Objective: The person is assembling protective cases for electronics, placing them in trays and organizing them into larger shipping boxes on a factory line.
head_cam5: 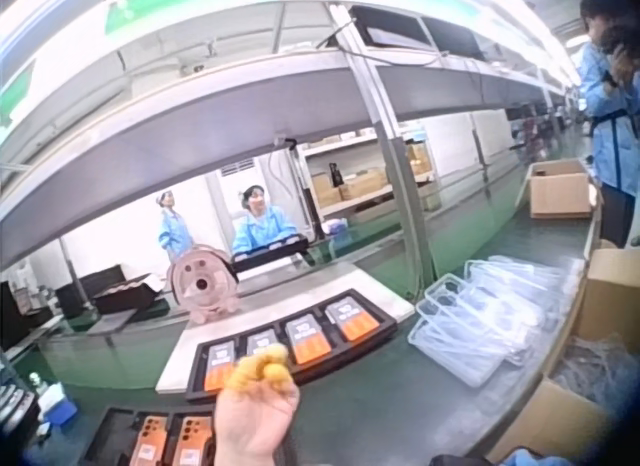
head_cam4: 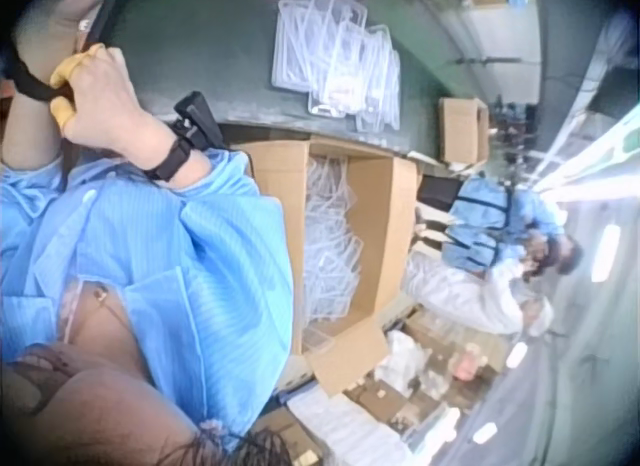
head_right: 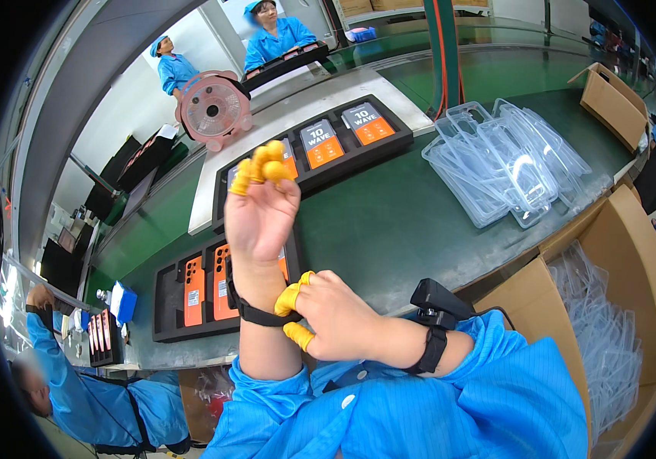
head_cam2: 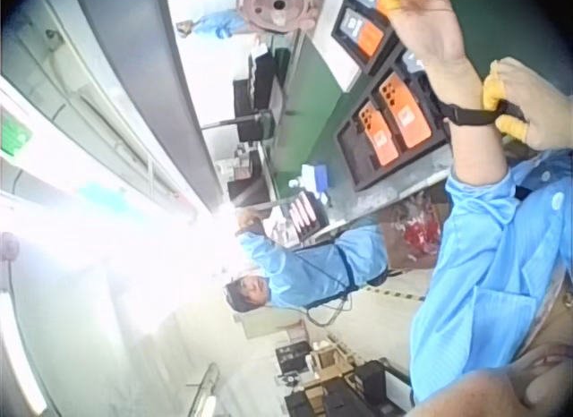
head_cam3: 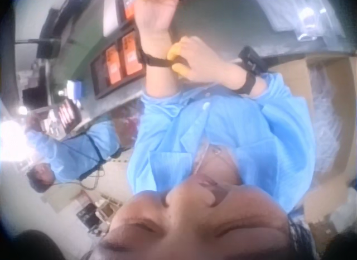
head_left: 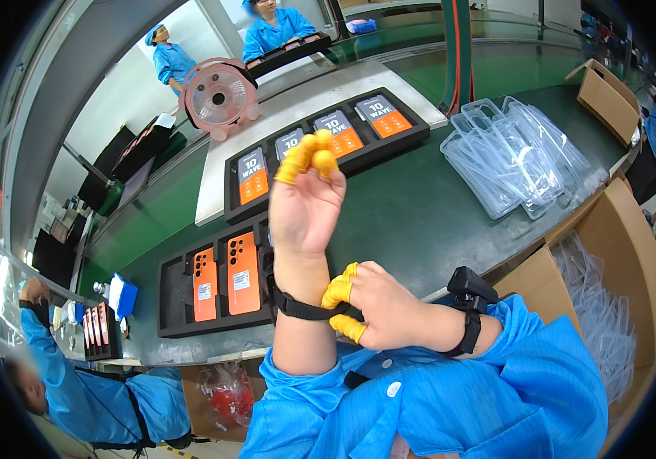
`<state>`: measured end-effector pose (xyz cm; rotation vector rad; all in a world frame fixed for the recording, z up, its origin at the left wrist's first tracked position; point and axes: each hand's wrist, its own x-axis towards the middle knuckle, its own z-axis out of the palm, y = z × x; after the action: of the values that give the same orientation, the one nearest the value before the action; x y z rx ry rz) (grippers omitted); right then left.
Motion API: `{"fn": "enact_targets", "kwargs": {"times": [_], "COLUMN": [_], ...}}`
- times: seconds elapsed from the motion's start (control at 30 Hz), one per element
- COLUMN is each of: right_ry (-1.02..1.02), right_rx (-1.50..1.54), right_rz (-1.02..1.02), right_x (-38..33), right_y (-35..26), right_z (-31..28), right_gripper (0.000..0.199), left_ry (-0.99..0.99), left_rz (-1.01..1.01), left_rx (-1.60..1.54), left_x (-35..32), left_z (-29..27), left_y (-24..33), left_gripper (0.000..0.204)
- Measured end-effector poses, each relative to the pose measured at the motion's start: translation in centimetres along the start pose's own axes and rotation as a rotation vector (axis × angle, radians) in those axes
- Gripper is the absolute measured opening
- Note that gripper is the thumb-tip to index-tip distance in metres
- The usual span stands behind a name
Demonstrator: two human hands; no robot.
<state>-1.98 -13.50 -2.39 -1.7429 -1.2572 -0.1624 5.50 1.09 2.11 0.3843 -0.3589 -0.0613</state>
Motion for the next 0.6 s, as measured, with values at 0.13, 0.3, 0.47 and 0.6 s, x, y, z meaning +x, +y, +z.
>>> {"fn": "enact_targets", "kwargs": {"times": [0.13,0.3,0.47,0.6], "right_ry": [-0.132,-0.163,0.377,0.595], "right_rx": [0.307,0.380,-0.523,-0.820], "right_rz": [0.216,0.168,0.192,0.253], "right_x": [-0.5,-1.4,-5.4,-6.5], "right_y": [1.1,0.4,4.7,5.7], "right_z": [1.0,0.6,-7.8,-12.1], "right_gripper": [0.029,0.041,0.040,0.032], "left_ry": [-0.090,-0.123,0.243,0.417], "left_rz": [0.118,0.326,0.698,0.406], "left_rx": [-0.293,0.216,1.859,1.766], "left_x": [-1.5,-3.1,-9.2,-11.9], "left_z": [1.3,0.3,-1.6,-2.9], "left_y": [2.0,4.8,6.2,0.8], "left_gripper": [0.032,0.037,0.024,0.024]}}
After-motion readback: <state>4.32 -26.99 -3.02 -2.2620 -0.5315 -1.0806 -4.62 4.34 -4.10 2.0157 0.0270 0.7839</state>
